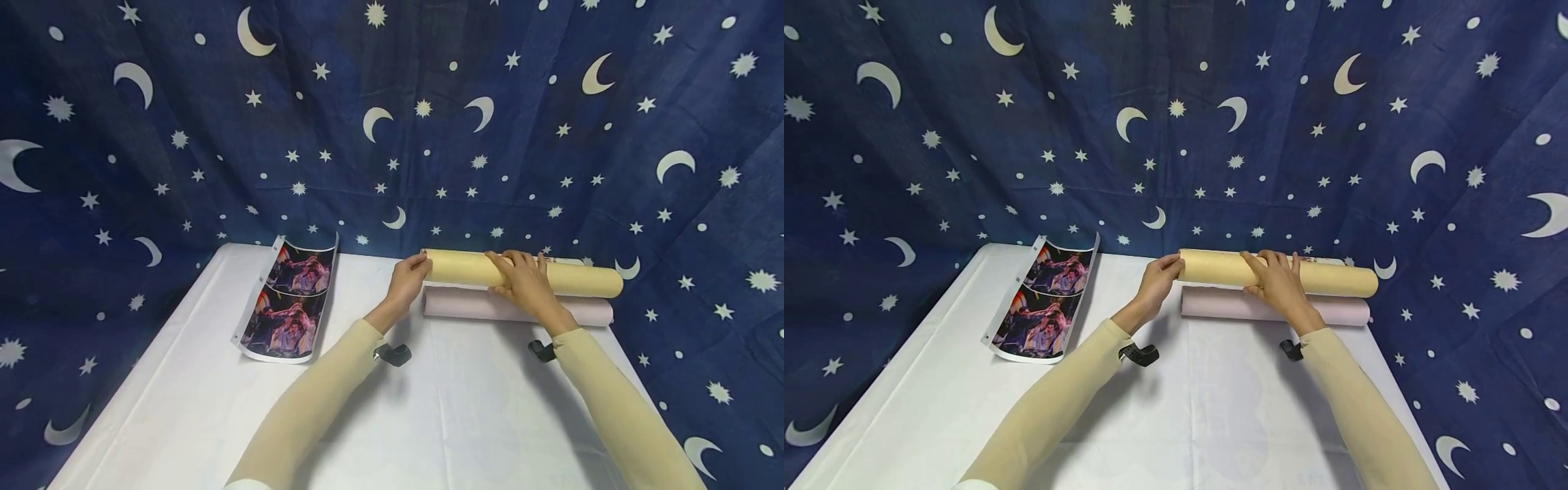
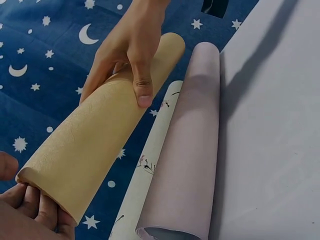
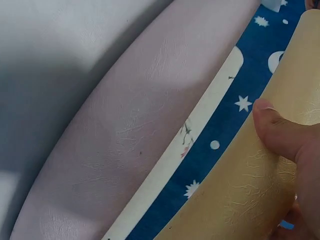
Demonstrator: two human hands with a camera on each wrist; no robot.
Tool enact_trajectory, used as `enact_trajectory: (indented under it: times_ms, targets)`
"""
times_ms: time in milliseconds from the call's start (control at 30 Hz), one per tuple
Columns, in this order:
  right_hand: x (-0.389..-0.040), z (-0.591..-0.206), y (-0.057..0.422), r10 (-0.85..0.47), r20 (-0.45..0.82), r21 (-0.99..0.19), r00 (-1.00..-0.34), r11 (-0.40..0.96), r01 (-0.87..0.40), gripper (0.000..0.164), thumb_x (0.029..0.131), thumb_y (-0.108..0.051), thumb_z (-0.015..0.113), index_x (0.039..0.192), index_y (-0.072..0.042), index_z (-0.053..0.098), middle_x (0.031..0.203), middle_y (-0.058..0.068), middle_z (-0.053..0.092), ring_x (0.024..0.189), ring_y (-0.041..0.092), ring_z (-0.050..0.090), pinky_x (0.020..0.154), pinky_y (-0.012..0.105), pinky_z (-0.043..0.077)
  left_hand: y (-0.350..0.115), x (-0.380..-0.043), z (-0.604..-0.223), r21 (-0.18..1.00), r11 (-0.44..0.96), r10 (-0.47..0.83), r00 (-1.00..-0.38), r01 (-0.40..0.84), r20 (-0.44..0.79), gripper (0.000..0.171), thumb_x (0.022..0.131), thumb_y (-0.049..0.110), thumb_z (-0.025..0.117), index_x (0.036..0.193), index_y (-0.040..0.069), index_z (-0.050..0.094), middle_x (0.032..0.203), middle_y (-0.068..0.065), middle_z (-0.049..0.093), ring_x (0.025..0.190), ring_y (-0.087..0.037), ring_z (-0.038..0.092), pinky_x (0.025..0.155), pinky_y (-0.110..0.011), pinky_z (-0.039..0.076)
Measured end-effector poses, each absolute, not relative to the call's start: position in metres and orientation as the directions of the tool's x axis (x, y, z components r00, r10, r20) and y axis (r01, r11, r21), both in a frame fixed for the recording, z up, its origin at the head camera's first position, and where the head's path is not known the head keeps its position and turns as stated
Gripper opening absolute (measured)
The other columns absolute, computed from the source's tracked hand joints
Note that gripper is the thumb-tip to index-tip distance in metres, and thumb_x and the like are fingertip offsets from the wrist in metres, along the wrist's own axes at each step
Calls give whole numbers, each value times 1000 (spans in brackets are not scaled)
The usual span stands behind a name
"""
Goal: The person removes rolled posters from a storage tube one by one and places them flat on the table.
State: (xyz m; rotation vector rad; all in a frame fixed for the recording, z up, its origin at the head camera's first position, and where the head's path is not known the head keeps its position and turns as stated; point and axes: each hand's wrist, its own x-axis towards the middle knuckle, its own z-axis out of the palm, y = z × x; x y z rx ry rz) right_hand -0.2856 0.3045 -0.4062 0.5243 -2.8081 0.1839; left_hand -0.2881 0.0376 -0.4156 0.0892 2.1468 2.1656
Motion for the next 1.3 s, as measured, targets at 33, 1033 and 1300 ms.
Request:
enact_trajectory:
  times_ms: [33,1033,1300]
  targets:
    - [-284,-406,304,-341,299,-70,-891,923,-377,80,80,-29,80,149,-25,41,135,21,50,128,46,42,109,78,9,36,-287,-416,1000,0,104,-994,-23,-23,44,100,24,54,139,3,53,143,-11,55,134,-24,52,110,-33,44]
    - [-234,-424,287,-420,369,-1,-829,892,-452,80,74,-38,84,144,-24,47,126,19,53,117,42,49,102,66,30,8,-245,-437,998,26,186,-981,-59,-63,40,101,23,48,133,0,56,133,-13,61,129,-26,54,114,-45,38]
    - [-223,-431,281,-435,347,-4,-831,885,-465,81,75,-35,84,145,-26,46,126,17,53,117,42,50,97,64,35,-1,-235,-446,996,27,245,-966,-83,-87,42,101,24,43,133,0,55,132,-12,60,135,-28,47,119,-50,28]
